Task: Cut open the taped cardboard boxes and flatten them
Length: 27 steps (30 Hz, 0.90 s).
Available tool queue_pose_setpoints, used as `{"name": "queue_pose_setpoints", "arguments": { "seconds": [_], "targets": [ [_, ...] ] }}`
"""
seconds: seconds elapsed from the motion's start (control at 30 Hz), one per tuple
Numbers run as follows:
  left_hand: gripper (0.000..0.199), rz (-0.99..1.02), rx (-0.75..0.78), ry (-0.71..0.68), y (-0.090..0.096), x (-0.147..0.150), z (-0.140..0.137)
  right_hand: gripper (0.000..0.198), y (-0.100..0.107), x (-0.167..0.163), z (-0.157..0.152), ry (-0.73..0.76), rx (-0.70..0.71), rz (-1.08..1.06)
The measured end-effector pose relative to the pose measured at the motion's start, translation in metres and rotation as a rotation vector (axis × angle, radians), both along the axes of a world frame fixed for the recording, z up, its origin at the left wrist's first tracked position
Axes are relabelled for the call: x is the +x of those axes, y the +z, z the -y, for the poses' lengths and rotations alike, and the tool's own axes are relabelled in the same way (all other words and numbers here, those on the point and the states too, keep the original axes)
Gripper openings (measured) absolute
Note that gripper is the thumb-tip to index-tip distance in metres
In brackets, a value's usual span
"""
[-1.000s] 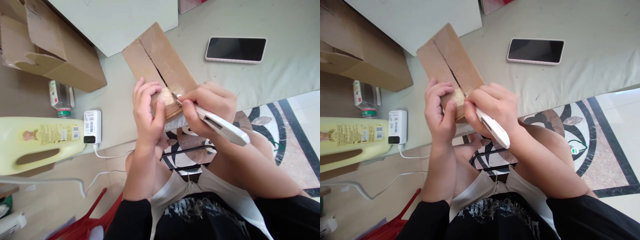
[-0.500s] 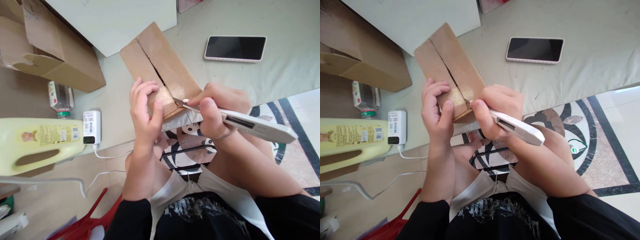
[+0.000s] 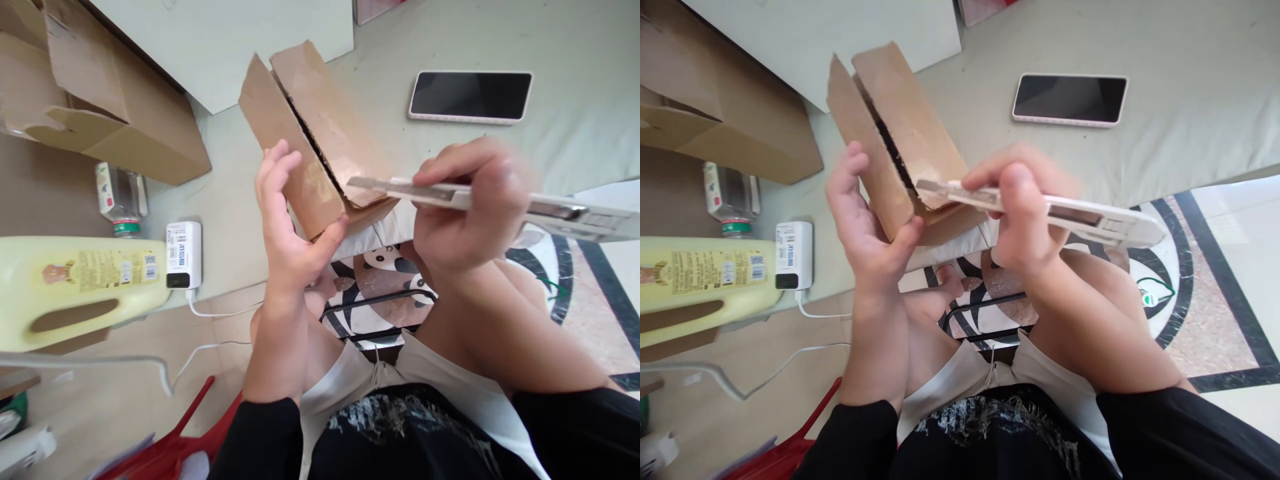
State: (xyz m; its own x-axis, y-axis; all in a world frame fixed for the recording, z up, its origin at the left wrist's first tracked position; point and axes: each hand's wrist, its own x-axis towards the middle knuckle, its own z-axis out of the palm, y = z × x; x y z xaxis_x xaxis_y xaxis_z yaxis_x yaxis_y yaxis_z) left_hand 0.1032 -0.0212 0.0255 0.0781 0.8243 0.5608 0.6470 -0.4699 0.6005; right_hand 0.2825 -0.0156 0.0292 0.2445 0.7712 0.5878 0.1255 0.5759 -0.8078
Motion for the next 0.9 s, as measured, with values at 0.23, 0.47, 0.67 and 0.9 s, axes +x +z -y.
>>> {"name": "queue_pose_setpoints", "arguments": {
  "seconds": [0.23, 0.47, 0.67, 0.9],
  "targets": [
    [0.041, 0.347, 0.204, 0.146, -0.01, -0.018, -0.01, 0.051, -0.008, 0.01, -0.019, -0.158, -0.057, -0.023],
    [0.015, 0.84, 0.032, 0.241, -0.015, -0.051, -0.018, 0.05, -0.02, 0.02, -0.018, 0.092, -0.576, 0.897],
    [0.016, 1.147, -0.316, 0.273, -0.03, -0.085, -0.028, 0.058, -0.03, 0.014, -0.021, 0.211, -0.659, 1.137],
    [0.041, 1.105, -0.334, 0.388, -0.033, -0.08, -0.029, 0.054, -0.034, 0.013, -0.021, 0.206, -0.648, 1.053]
  ]
}}
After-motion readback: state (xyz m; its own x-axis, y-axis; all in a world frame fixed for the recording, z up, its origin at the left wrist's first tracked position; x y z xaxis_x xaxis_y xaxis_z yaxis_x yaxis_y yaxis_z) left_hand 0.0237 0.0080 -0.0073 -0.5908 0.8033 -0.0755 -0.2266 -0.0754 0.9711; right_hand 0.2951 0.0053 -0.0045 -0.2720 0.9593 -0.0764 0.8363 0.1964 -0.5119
